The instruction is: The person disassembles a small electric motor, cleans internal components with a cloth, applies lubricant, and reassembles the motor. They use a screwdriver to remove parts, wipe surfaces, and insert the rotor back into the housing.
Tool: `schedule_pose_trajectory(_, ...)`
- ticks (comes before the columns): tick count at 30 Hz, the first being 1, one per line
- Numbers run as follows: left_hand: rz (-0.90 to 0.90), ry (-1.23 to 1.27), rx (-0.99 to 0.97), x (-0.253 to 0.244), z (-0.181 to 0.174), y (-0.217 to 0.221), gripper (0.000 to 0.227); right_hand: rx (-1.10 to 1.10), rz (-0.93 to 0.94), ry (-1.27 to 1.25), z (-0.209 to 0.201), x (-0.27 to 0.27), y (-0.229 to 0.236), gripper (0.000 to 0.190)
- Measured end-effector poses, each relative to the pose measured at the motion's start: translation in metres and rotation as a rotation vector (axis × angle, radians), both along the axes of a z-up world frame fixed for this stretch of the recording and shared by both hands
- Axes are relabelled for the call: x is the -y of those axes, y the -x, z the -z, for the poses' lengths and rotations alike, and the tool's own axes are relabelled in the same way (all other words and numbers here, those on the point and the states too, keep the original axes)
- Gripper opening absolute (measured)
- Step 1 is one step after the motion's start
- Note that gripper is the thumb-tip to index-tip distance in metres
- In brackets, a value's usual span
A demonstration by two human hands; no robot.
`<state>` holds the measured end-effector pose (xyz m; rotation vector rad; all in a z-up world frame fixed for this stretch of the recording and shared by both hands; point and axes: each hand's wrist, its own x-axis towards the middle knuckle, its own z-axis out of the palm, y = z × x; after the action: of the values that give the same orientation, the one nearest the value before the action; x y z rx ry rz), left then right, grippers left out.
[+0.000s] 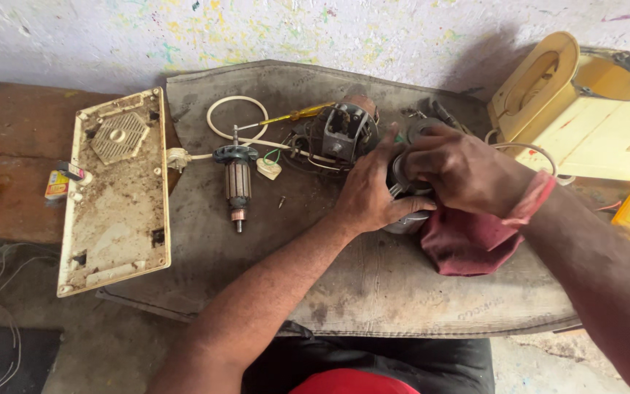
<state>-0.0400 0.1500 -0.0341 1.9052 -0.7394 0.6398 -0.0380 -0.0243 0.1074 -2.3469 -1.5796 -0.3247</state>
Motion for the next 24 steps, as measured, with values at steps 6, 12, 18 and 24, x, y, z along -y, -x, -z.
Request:
schedule_pose_trajectory(6,-0.047,-0.046,0.049,0.001,0.004,-0.002,0.132,0.153,0.142,0.123,0.004,-0.007,-0.005,0.012)
schedule_pose_trajectory(12,-0.003,-0.003,-0.038,0.001,0.002,-0.001,0.131,0.090,0.626,0.578,0.008,-0.019,0.000,0.018)
schedule_pose_trajectory(18,-0.049,-0.030,0.030,0.002,0.002,0.000,0.127,-0.318,0.511,0.074,-0.018,-0.004,0.007,0.016)
schedule_pose_trajectory(24,-0.030,-0.007,-0.009,0.001,0.004,-0.003,0.125,0.018,0.554,-0.288,0.001,-0.015,0.024,0.014)
